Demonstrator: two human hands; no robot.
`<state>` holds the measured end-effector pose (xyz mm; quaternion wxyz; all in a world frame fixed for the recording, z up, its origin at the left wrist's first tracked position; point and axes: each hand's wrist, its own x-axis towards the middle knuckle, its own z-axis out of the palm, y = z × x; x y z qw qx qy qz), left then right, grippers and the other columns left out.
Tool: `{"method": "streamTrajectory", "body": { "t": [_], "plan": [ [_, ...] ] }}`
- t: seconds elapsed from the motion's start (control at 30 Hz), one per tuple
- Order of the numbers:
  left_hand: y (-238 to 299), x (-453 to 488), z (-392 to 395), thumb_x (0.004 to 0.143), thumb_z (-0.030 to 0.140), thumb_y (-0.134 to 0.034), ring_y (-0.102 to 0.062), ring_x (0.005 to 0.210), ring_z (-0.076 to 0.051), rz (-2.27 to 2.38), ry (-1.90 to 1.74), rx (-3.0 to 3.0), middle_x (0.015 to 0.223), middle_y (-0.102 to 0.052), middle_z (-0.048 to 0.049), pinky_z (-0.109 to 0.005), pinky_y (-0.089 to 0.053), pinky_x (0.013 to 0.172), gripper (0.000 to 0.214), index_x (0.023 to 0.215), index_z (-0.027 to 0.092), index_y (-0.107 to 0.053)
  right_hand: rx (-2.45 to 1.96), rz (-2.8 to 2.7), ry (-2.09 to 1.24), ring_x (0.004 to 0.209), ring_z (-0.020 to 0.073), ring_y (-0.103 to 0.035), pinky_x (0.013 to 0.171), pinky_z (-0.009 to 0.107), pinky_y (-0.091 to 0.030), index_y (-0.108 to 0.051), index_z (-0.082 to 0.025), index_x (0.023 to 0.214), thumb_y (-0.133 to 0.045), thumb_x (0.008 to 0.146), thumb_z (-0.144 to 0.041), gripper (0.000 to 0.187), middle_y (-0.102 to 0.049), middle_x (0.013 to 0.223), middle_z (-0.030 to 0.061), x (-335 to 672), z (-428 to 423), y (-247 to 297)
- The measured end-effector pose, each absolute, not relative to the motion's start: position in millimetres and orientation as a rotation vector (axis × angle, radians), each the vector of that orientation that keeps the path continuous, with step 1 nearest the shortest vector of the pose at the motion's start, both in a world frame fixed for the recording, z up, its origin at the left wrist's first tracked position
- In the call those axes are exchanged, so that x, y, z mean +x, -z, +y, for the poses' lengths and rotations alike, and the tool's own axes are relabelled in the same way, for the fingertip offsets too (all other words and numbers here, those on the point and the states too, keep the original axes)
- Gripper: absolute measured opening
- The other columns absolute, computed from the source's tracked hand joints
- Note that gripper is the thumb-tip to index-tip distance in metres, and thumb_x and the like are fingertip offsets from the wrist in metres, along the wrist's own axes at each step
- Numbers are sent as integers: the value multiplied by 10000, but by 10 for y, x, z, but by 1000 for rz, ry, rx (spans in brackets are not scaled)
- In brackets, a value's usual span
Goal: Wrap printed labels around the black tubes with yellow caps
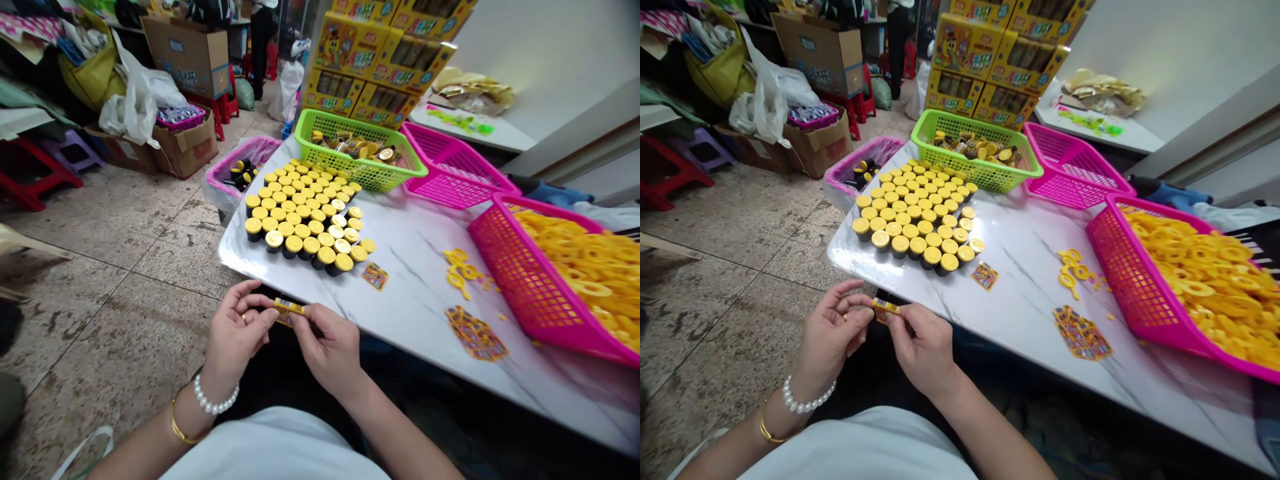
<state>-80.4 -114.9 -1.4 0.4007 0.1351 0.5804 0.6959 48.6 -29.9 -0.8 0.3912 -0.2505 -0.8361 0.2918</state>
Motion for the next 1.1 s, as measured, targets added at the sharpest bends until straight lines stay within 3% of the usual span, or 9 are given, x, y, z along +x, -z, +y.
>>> {"method": "streamTrajectory", "body": {
  "t": [0.07, 0.17, 0.3, 0.6, 0.87, 1.1],
  "plan": [
    [24, -800, -1162, 686, 305, -845, -506, 443, -51, 1530, -1773, 396, 803, -695, -4, -162, -383, 370, 385, 1009, 165, -688, -675, -2101, -707, 461, 67, -450, 467, 197, -351, -585, -175, 663, -607, 923, -157, 261, -508, 548, -48, 482, -306, 8],
    [50, -790, -1177, 726, 260, -810, -613, 608, -98, 1633, -1765, 612, 772, -685, -32, -191, -508, 527, 165, 825, 149, -740, -683, -2098, -729, 468, 66, -448, 471, 196, -345, -585, -176, 672, -611, 920, -160, 250, -503, 554, -52, 472, -326, 35],
    [60, -788, -1198, 777, 220, -776, -643, 684, -118, 1789, -1828, 873, 797, -692, -45, -193, -521, 571, 59, 810, 173, -788, -731, -2110, -724, 469, 66, -436, 482, 202, -344, -570, -174, 643, -602, 918, -165, 277, -498, 551, -48, 459, -323, 98],
    [109, -806, -1253, 822, 178, -751, -633, 636, -100, 1927, -1823, 1114, 843, -738, -53, -184, -509, 542, 159, 963, 199, -822, -779, -2104, -696, 467, 69, -436, 479, 205, -346, -574, -175, 637, -598, 913, -170, 276, -500, 542, -49, 431, -313, 158],
    [116, -831, -1224, 788, 222, -772, -642, 665, -131, 1880, -1718, 900, 759, -705, -42, -208, -509, 561, 52, 752, 185, -779, -757, -2110, -680, 462, 79, -431, 474, 221, -342, -543, -194, 625, -577, 925, -177, 302, -499, 537, -44, 385, -341, 145],
    [125, -835, -1240, 820, 238, -761, -633, 697, -128, 1873, -1733, 968, 869, -719, -60, -217, -507, 586, 157, 960, 226, -830, -784, -2095, -649, 474, 80, -446, 484, 221, -350, -557, -188, 638, -589, 928, -191, 292, -509, 548, -40, 395, -311, 179]
  ]
}}
